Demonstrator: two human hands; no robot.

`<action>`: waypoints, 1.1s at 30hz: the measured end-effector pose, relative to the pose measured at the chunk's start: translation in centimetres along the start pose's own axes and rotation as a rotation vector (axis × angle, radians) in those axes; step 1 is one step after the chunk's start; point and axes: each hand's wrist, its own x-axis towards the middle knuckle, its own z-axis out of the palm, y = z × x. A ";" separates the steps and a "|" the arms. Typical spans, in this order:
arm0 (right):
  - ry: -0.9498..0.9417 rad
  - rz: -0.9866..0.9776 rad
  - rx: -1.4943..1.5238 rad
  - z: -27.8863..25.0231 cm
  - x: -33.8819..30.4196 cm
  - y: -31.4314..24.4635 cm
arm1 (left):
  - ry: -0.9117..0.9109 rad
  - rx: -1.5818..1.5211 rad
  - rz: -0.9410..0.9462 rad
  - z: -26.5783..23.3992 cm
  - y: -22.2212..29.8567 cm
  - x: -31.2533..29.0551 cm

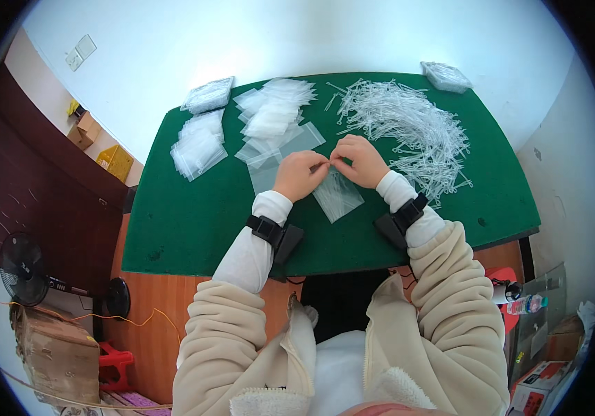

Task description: Packing small white plastic parts into individual clear plastic bags at a workstation.

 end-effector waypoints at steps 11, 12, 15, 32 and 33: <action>0.110 0.125 0.003 -1.2 -0.6 1.9 | 0.038 0.014 -0.061 -0.5 -0.8 0.1; 0.105 0.122 -0.007 -1.2 -0.6 1.8 | 0.036 0.015 -0.058 -0.5 -0.8 0.0; 0.071 0.072 -0.028 -1.0 -0.4 1.3 | 0.033 0.016 -0.033 -0.2 -0.8 -0.1; 0.090 0.259 0.148 -0.5 -1.1 3.4 | 0.035 -0.059 -0.081 0.1 -0.9 0.0; 0.116 0.329 0.224 -0.4 -1.2 3.6 | 0.044 -0.094 -0.095 0.2 -0.9 0.0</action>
